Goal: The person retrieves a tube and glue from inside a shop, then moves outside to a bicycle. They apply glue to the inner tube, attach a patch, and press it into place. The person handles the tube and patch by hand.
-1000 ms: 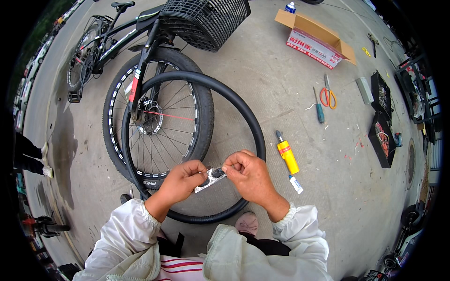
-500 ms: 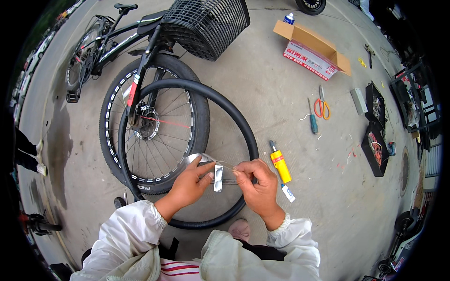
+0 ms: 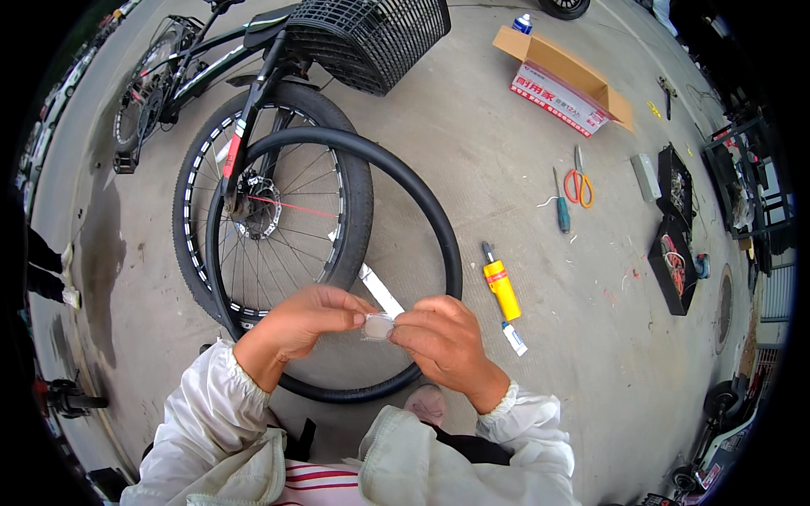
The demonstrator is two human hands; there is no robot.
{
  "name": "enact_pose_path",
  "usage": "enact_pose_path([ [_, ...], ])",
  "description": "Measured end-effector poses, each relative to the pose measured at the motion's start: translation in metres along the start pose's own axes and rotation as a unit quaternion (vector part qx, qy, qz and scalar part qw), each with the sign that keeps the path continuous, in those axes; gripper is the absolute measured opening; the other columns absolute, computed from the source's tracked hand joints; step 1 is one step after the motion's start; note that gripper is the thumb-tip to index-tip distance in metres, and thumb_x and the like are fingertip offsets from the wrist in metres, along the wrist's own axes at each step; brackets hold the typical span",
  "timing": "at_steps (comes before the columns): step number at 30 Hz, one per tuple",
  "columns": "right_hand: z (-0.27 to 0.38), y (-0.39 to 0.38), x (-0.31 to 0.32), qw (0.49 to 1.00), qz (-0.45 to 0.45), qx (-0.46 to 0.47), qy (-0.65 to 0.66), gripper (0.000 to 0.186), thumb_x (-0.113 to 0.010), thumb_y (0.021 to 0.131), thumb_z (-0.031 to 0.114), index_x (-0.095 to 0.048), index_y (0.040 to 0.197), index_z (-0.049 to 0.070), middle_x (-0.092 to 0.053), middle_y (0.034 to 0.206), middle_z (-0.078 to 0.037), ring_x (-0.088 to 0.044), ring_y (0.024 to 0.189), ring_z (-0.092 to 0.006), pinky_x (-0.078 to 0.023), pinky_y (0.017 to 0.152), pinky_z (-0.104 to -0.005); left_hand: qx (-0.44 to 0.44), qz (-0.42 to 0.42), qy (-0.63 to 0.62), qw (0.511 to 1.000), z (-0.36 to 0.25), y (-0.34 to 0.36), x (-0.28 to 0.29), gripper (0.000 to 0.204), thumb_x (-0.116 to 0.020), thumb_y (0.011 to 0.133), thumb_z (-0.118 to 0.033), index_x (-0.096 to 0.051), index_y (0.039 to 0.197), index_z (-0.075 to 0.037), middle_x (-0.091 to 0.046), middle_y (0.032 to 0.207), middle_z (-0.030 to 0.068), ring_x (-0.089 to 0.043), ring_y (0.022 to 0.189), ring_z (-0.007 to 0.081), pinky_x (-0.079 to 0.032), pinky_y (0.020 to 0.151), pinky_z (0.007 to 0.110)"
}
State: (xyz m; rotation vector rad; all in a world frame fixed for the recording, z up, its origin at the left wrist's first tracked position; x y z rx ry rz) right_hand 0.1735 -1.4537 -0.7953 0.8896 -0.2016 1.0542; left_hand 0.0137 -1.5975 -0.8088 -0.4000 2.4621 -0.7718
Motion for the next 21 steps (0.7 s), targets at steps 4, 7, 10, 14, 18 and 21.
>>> enact_pose_path([
  [4, -0.050, -0.058, 0.007, 0.936, -0.179, -0.296, 0.073, 0.027, -0.071, 0.080, 0.002, -0.064, 0.106, 0.003, -0.067, 0.091, -0.010, -0.060, 0.075, -0.0241, -0.050, 0.071, -0.0335, -0.068, -0.053, -0.022, 0.996, 0.011, -0.009, 0.016, 0.011, -0.066, 0.085, -0.004, -0.071, 0.093, 0.002, -0.070, 0.102, 0.0106, -0.063, 0.094, 0.0169, -0.046, 0.089, 0.029],
  [7, -0.133, -0.192, 0.037, 0.819, -0.200, -0.520, -0.138, 0.028, -0.070, 0.083, 0.005, -0.059, 0.107, 0.002, -0.063, 0.093, -0.014, -0.060, 0.080, -0.0272, -0.050, 0.076, -0.0366, -0.111, -0.092, -0.024, 0.989, 0.011, -0.019, 0.022, 0.006, -0.065, 0.086, -0.003, -0.070, 0.088, 0.000, -0.069, 0.100, 0.0090, -0.062, 0.093, 0.0160, -0.046, 0.089, 0.029],
  [10, -0.145, -0.282, 0.040, 0.777, -0.055, -0.552, -0.297, 0.035, -0.077, 0.076, 0.009, -0.057, 0.103, 0.003, -0.061, 0.094, -0.017, -0.059, 0.090, -0.0330, -0.049, 0.080, -0.0415, -0.118, -0.122, -0.038, 0.985, 0.024, -0.020, 0.037, 0.006, -0.065, 0.087, -0.001, -0.070, 0.088, 0.000, -0.069, 0.099, 0.0084, -0.062, 0.092, 0.0147, -0.046, 0.087, 0.028],
  [14, -0.154, -0.318, 0.025, 0.773, -0.044, -0.558, -0.299, 0.041, -0.081, 0.071, 0.011, -0.055, 0.102, 0.004, -0.059, 0.097, -0.020, -0.056, 0.097, -0.0379, -0.047, 0.084, -0.0452, -0.107, -0.137, -0.058, 0.983, 0.032, -0.023, 0.043, 0.004, -0.065, 0.087, -0.002, -0.068, 0.088, -0.001, -0.069, 0.099, 0.0084, -0.062, 0.091, 0.0154, -0.046, 0.088, 0.029],
  [18, -0.158, -0.303, 0.031, 0.707, -0.038, -0.662, -0.245, 0.047, -0.080, 0.073, 0.013, -0.050, 0.107, 0.003, -0.062, 0.103, -0.023, -0.060, 0.100, -0.0428, -0.049, 0.085, -0.0458, -0.137, -0.147, -0.107, 0.974, 0.037, -0.031, 0.051, 0.005, -0.065, 0.085, 0.001, -0.068, 0.089, 0.000, -0.069, 0.097, 0.0094, -0.063, 0.090, 0.0168, -0.048, 0.088, 0.030],
  [21, -0.167, -0.317, 0.040, 0.702, 0.014, -0.657, -0.275, 0.040, -0.080, 0.073, 0.023, -0.060, 0.102, 0.005, -0.066, 0.098, -0.020, -0.062, 0.096, -0.0397, -0.051, 0.084, -0.0461, -0.137, -0.149, -0.131, 0.971, 0.033, -0.035, 0.050, 0.005, -0.065, 0.085, 0.000, -0.068, 0.089, 0.001, -0.069, 0.092, 0.0090, -0.065, 0.084, 0.0168, -0.052, 0.081, 0.028],
])
Point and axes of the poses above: each hand's wrist, its own y-axis towards the middle knuckle, its own x-axis out of the back of the hand, z = x × y, the point moved 2 cm from there along y, towards the middle knuckle
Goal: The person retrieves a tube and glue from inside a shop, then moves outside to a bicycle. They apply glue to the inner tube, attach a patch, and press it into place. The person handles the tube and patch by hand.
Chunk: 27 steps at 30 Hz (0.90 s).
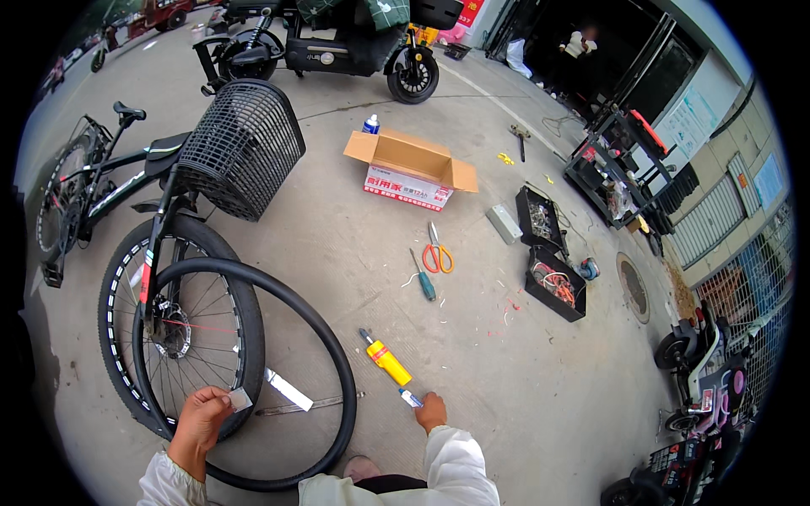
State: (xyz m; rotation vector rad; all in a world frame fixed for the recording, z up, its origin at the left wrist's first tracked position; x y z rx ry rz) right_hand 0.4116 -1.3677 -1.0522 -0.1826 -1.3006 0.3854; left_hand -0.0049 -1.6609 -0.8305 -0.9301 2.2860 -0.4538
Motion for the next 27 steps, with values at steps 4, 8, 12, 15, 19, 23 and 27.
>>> enact_pose_path([
  [4, -0.007, 0.011, -0.010, 0.990, 0.054, 0.049, -0.117, 0.034, -0.079, 0.073, 0.029, -0.066, 0.093, 0.005, -0.069, 0.092, -0.018, -0.064, 0.092, -0.0381, -0.052, 0.082, -0.0451, 0.007, -0.010, 0.001, 1.000, -0.003, 0.004, 0.006, 0.005, -0.064, 0.087, -0.001, -0.068, 0.090, 0.001, -0.069, 0.091, 0.0087, -0.066, 0.084, 0.0170, -0.054, 0.081, 0.030],
  [8, 0.007, 0.013, -0.002, 0.995, 0.034, 0.076, -0.046, 0.033, -0.078, 0.076, 0.030, -0.062, 0.090, 0.005, -0.070, 0.088, -0.015, -0.068, 0.084, -0.0335, -0.055, 0.074, -0.0416, -0.030, -0.017, -0.049, 0.998, -0.015, -0.003, 0.005, 0.003, -0.063, 0.088, -0.003, -0.065, 0.090, -0.001, -0.068, 0.091, 0.0084, -0.066, 0.086, 0.0179, -0.055, 0.081, 0.033],
  [12, 0.109, -0.033, 0.057, 0.928, 0.202, 0.067, 0.305, 0.019, -0.062, 0.095, 0.020, -0.052, 0.093, 0.004, -0.067, 0.086, -0.009, -0.068, 0.074, -0.0160, -0.053, 0.061, -0.0287, -0.110, 0.008, -0.152, 0.982, -0.025, 0.003, -0.004, 0.004, -0.061, 0.091, -0.006, -0.061, 0.094, -0.003, -0.068, 0.094, 0.0088, -0.066, 0.089, 0.0200, -0.055, 0.085, 0.036],
  [15, 0.236, -0.091, 0.114, 0.830, 0.389, 0.158, 0.366, 0.016, -0.051, 0.103, 0.021, -0.046, 0.103, 0.006, -0.066, 0.096, -0.008, -0.062, 0.071, -0.0100, -0.048, 0.056, -0.0232, -0.172, 0.018, -0.205, 0.963, -0.043, -0.010, -0.021, 0.005, -0.059, 0.093, -0.008, -0.059, 0.098, -0.004, -0.068, 0.096, 0.0090, -0.066, 0.092, 0.0213, -0.054, 0.089, 0.039],
  [19, 0.340, -0.164, 0.149, 0.674, 0.599, 0.225, 0.369, 0.020, -0.046, 0.105, 0.028, -0.046, 0.109, 0.008, -0.057, 0.091, -0.001, -0.038, 0.062, -0.0036, -0.029, 0.050, -0.0196, -0.197, 0.060, -0.286, 0.936, -0.064, -0.027, -0.054, 0.006, -0.057, 0.095, -0.009, -0.058, 0.099, -0.006, -0.068, 0.097, 0.0090, -0.066, 0.094, 0.0226, -0.053, 0.092, 0.042],
  [23, 0.378, -0.189, 0.149, 0.617, 0.665, 0.199, 0.370, 0.030, -0.042, 0.106, 0.033, -0.049, 0.123, 0.009, -0.047, 0.090, 0.003, -0.031, 0.063, -0.0031, -0.025, 0.051, -0.0191, -0.263, 0.081, -0.293, 0.916, -0.089, -0.042, -0.053, 0.007, -0.058, 0.095, -0.012, -0.057, 0.101, -0.008, -0.062, 0.083, 0.0047, -0.059, 0.073, 0.0164, -0.051, 0.072, 0.034],
  [27, 0.389, -0.211, 0.146, 0.576, 0.694, 0.174, 0.395, 0.042, -0.039, 0.106, 0.041, -0.050, 0.132, 0.010, -0.042, 0.087, 0.005, -0.028, 0.062, -0.0026, -0.023, 0.050, -0.0184, -0.257, 0.005, -0.263, 0.930, -0.096, -0.049, -0.046, 0.008, -0.059, 0.095, -0.015, -0.056, 0.100, -0.009, -0.056, 0.078, 0.0025, -0.052, 0.065, 0.0126, -0.045, 0.063, 0.030],
])
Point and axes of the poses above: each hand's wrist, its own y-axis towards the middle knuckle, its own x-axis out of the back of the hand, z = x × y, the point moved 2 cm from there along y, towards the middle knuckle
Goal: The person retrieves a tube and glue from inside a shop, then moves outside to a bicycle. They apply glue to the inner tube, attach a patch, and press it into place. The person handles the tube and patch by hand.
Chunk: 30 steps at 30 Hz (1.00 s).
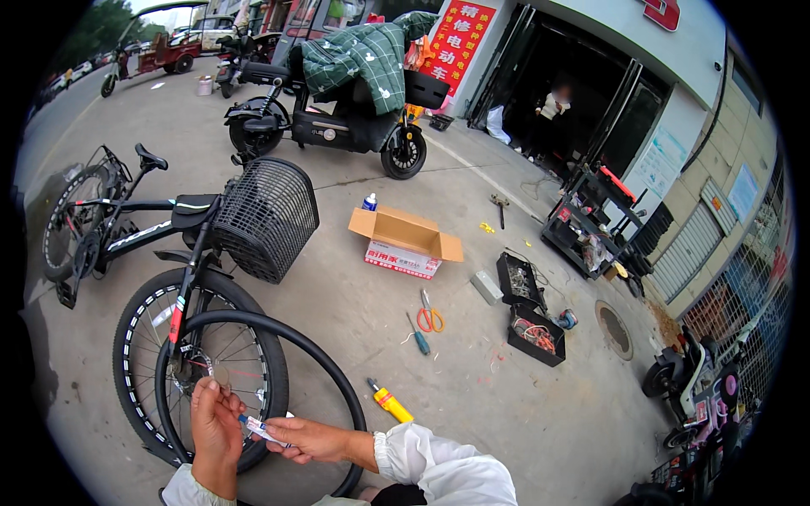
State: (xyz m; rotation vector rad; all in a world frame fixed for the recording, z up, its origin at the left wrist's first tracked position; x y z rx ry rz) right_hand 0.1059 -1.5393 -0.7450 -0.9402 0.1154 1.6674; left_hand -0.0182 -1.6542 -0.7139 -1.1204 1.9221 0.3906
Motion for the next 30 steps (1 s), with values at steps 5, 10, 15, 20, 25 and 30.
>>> enact_pose_path([
  [5, -0.009, 0.009, -0.004, 0.999, -0.001, 0.005, 0.034, 0.052, -0.035, 0.106, 0.048, -0.049, 0.133, 0.006, -0.041, 0.087, 0.006, -0.028, 0.062, -0.0029, -0.023, 0.050, -0.0188, -0.001, -0.031, 0.032, 0.999, -0.005, -0.006, 0.007, 0.011, -0.061, 0.094, -0.023, -0.055, 0.097, -0.014, -0.051, 0.077, -0.0027, -0.045, 0.060, 0.0090, -0.042, 0.063, 0.029],
  [10, -0.018, 0.019, 0.000, 0.999, 0.008, 0.025, 0.019, 0.054, -0.032, 0.106, 0.049, -0.049, 0.131, 0.004, -0.040, 0.089, 0.005, -0.028, 0.064, -0.0037, -0.024, 0.051, -0.0193, 0.015, -0.044, 0.004, 0.999, -0.007, -0.012, 0.001, 0.009, -0.058, 0.096, -0.019, -0.054, 0.098, -0.011, -0.046, 0.072, -0.0021, -0.037, 0.050, 0.0065, -0.035, 0.049, 0.024],
  [15, -0.023, 0.020, -0.003, 0.997, -0.041, -0.014, -0.064, 0.051, -0.035, 0.105, 0.049, -0.052, 0.129, 0.008, -0.044, 0.090, 0.004, -0.034, 0.072, -0.0042, -0.033, 0.062, -0.0206, 0.029, -0.040, 0.036, 0.998, -0.009, -0.013, 0.010, 0.009, -0.058, 0.097, -0.021, -0.053, 0.096, -0.013, -0.040, 0.069, -0.0047, -0.031, 0.048, 0.0031, -0.023, 0.040, 0.020],
  [20, -0.026, 0.024, 0.003, 0.961, -0.106, 0.064, -0.247, 0.048, -0.035, 0.106, 0.046, -0.053, 0.129, 0.008, -0.054, 0.101, -0.004, -0.046, 0.085, -0.0109, -0.042, 0.077, -0.0283, 0.002, -0.114, 0.027, 0.993, -0.001, -0.010, 0.016, 0.009, -0.057, 0.097, -0.022, -0.053, 0.098, -0.014, -0.038, 0.068, -0.0058, -0.030, 0.047, 0.0025, -0.022, 0.039, 0.020],
  [25, -0.023, 0.022, -0.008, 0.816, -0.209, 0.212, -0.495, 0.037, -0.041, 0.105, 0.036, -0.052, 0.123, 0.005, -0.052, 0.094, -0.011, -0.053, 0.088, -0.0264, -0.045, 0.077, -0.0373, 0.010, -0.157, 0.000, 0.988, 0.011, 0.004, 0.032, 0.010, -0.058, 0.096, -0.025, -0.051, 0.092, -0.017, -0.037, 0.067, -0.0070, -0.030, 0.046, 0.0030, -0.024, 0.038, 0.021],
  [30, -0.008, 0.015, -0.019, 0.618, -0.318, 0.266, -0.668, 0.029, -0.058, 0.095, 0.023, -0.054, 0.115, 0.003, -0.050, 0.094, -0.014, -0.054, 0.087, -0.0318, -0.045, 0.073, -0.0427, 0.032, -0.201, -0.044, 0.978, 0.024, 0.017, 0.042, 0.015, -0.060, 0.095, -0.028, -0.050, 0.088, -0.020, -0.036, 0.063, -0.0080, -0.030, 0.046, 0.0037, -0.024, 0.038, 0.022],
])
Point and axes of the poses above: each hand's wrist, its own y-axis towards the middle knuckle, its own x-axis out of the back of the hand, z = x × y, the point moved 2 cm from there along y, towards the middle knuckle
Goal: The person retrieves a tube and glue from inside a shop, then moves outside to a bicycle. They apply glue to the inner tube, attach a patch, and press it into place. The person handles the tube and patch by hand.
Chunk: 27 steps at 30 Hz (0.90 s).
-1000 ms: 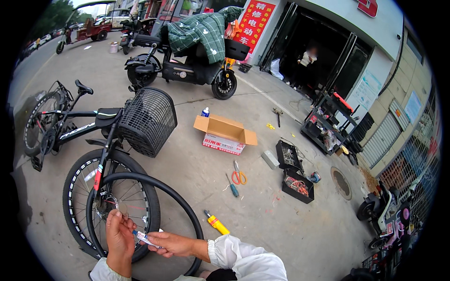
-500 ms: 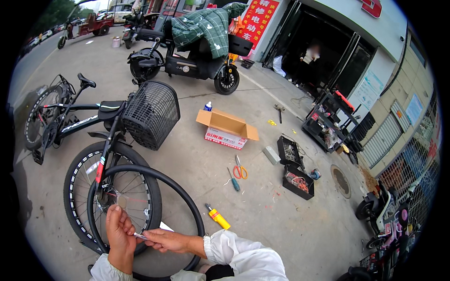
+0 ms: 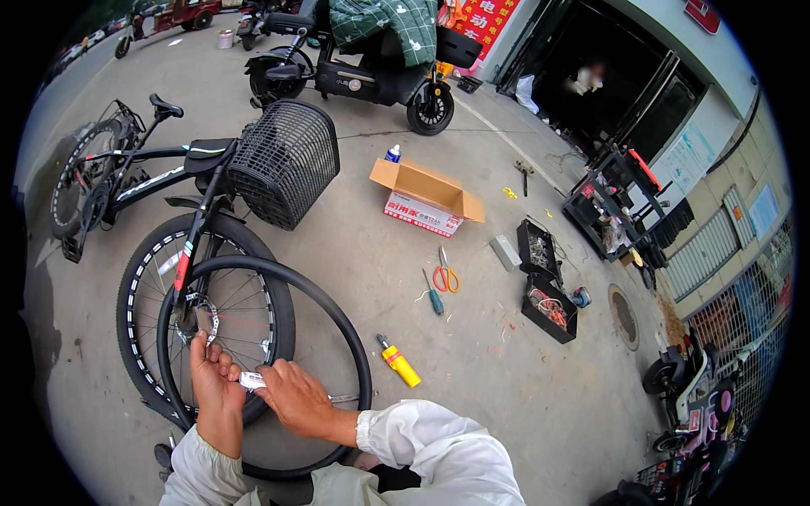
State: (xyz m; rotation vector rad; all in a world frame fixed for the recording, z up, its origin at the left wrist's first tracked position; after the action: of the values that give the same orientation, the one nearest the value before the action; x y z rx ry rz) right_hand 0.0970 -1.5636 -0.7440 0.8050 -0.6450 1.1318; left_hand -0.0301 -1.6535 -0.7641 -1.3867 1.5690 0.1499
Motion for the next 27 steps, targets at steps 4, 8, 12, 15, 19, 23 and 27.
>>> enact_pose_path([
  [4, -0.016, -0.005, -0.003, 0.993, -0.048, 0.050, -0.095, 0.030, -0.064, 0.089, 0.023, -0.056, 0.110, 0.004, -0.049, 0.088, -0.011, -0.053, 0.081, -0.0286, -0.044, 0.067, -0.0393, 0.032, -0.027, 0.002, 0.999, 0.013, 0.007, 0.003, 0.013, -0.060, 0.095, -0.030, -0.053, 0.092, -0.020, -0.037, 0.062, -0.0080, -0.030, 0.045, 0.0039, -0.023, 0.037, 0.023],
  [8, -0.035, -0.012, -0.006, 0.982, -0.094, 0.082, -0.145, 0.023, -0.066, 0.085, 0.023, -0.054, 0.097, 0.007, -0.048, 0.083, -0.006, -0.052, 0.074, -0.0226, -0.043, 0.065, -0.0346, 0.052, -0.050, 0.019, 0.997, 0.029, 0.011, 0.005, 0.012, -0.059, 0.096, -0.031, -0.054, 0.093, -0.021, -0.037, 0.062, -0.0080, -0.029, 0.045, 0.0040, -0.022, 0.037, 0.023],
  [12, -0.049, -0.016, -0.008, 0.991, -0.038, 0.062, -0.116, 0.019, -0.063, 0.087, 0.021, -0.052, 0.094, 0.007, -0.050, 0.082, -0.009, -0.056, 0.079, -0.0254, -0.045, 0.068, -0.0366, 0.008, -0.035, 0.040, 0.999, 0.038, 0.015, 0.014, 0.014, -0.060, 0.095, -0.031, -0.053, 0.093, -0.020, -0.036, 0.063, -0.0080, -0.030, 0.046, 0.0038, -0.022, 0.037, 0.023],
  [15, -0.064, -0.022, -0.019, 1.000, 0.020, -0.016, -0.016, 0.019, -0.060, 0.092, 0.022, -0.054, 0.099, 0.005, -0.054, 0.087, -0.013, -0.058, 0.085, -0.0320, -0.046, 0.072, -0.0404, -0.001, -0.019, 0.042, 0.999, 0.046, 0.016, 0.013, 0.013, -0.060, 0.095, -0.029, -0.053, 0.097, -0.018, -0.037, 0.066, -0.0072, -0.031, 0.047, 0.0035, -0.023, 0.038, 0.022],
  [19, -0.068, -0.023, -0.017, 0.984, 0.058, -0.062, 0.158, 0.025, -0.053, 0.098, 0.026, -0.053, 0.105, 0.001, -0.058, 0.094, -0.019, -0.057, 0.090, -0.0392, -0.045, 0.079, -0.0460, -0.025, 0.009, 0.070, 0.997, 0.052, 0.015, 0.010, 0.011, -0.059, 0.096, -0.028, -0.054, 0.100, -0.018, -0.037, 0.067, -0.0061, -0.031, 0.047, 0.0036, -0.023, 0.038, 0.021],
  [23, -0.074, -0.026, -0.014, 0.985, 0.031, -0.058, 0.158, 0.026, -0.053, 0.099, 0.027, -0.052, 0.103, 0.001, -0.055, 0.095, -0.019, -0.054, 0.091, -0.0392, -0.044, 0.079, -0.0472, -0.013, 0.004, 0.057, 0.998, 0.059, 0.018, 0.011, 0.010, -0.059, 0.096, -0.028, -0.054, 0.099, -0.019, -0.038, 0.067, -0.0067, -0.031, 0.046, 0.0034, -0.023, 0.037, 0.021],
  [27, -0.070, -0.021, -0.007, 1.000, -0.008, -0.017, -0.001, 0.025, -0.061, 0.093, 0.025, -0.054, 0.100, 0.002, -0.052, 0.092, -0.014, -0.053, 0.086, -0.0337, -0.046, 0.074, -0.0426, 0.017, -0.026, 0.033, 0.999, 0.061, 0.024, 0.016, 0.010, -0.061, 0.095, -0.028, -0.054, 0.094, -0.020, -0.039, 0.066, -0.0073, -0.032, 0.046, 0.0031, -0.023, 0.037, 0.021],
])
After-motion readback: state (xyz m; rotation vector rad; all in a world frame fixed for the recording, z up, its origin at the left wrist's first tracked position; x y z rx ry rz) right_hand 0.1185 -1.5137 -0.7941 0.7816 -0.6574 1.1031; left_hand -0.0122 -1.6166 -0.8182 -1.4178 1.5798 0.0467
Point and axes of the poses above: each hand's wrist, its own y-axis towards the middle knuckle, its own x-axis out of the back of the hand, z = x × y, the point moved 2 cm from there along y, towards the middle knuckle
